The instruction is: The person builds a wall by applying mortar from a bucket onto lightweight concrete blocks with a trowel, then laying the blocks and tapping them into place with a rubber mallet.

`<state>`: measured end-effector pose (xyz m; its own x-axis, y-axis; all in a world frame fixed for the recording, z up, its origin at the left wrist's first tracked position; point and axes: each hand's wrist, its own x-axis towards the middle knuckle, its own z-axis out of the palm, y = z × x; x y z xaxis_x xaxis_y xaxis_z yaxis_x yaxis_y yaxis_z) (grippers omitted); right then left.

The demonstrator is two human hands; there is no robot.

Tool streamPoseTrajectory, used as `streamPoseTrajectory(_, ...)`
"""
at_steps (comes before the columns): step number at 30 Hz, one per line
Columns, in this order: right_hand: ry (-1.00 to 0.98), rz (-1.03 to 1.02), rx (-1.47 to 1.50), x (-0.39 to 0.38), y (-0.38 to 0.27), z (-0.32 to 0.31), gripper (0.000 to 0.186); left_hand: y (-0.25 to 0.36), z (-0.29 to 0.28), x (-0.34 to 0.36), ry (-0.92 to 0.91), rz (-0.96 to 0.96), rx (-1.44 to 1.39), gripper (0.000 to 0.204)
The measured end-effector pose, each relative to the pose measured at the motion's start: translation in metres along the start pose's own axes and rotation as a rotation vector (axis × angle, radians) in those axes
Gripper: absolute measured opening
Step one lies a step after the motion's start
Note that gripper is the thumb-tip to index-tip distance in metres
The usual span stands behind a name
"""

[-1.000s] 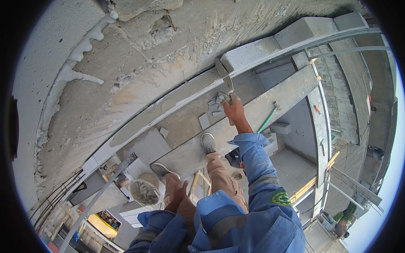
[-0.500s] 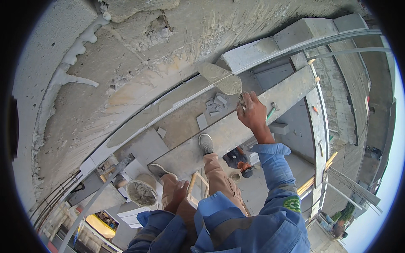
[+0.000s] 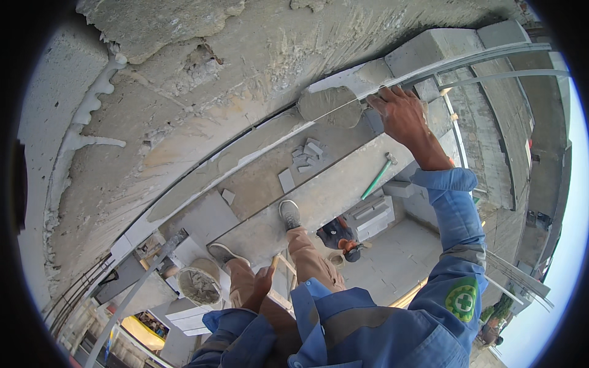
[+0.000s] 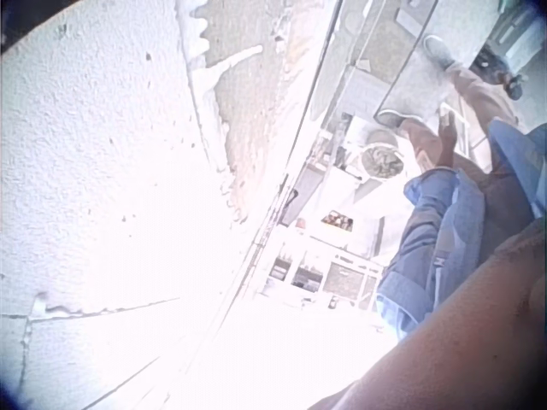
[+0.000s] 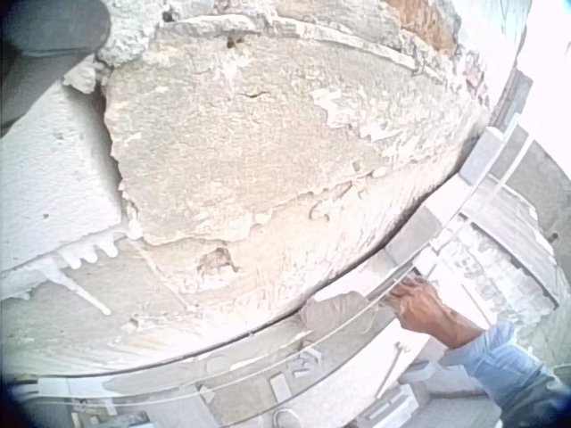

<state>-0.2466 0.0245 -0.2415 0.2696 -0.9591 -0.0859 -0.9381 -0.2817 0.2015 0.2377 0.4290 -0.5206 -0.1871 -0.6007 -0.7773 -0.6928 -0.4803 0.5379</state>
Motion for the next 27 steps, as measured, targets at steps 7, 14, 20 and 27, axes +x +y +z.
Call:
streamPoseTrajectory(7,0.141,0.444,0.429,-0.11,-0.048,0.007,0.038,0.027,-0.009,0.011,0.014,0.181,0.129,0.026)
streamPoseTrajectory(14,-0.151,0.742,1.606,-0.083,-0.178,0.057,0.031,-0.034,-0.041,0.01,0.133,0.427,0.344,0.029)
streamPoseTrajectory(20,0.148,0.795,1.297,-0.069,-0.195,0.056,0.031,-0.054,-0.073,-0.025,0.181,0.259,0.359,0.029)
streamPoseTrajectory(27,0.093,0.712,1.174,-0.059,-0.226,0.148,0.041,-0.018,-0.084,-0.044,0.044,0.003,0.052,0.039)
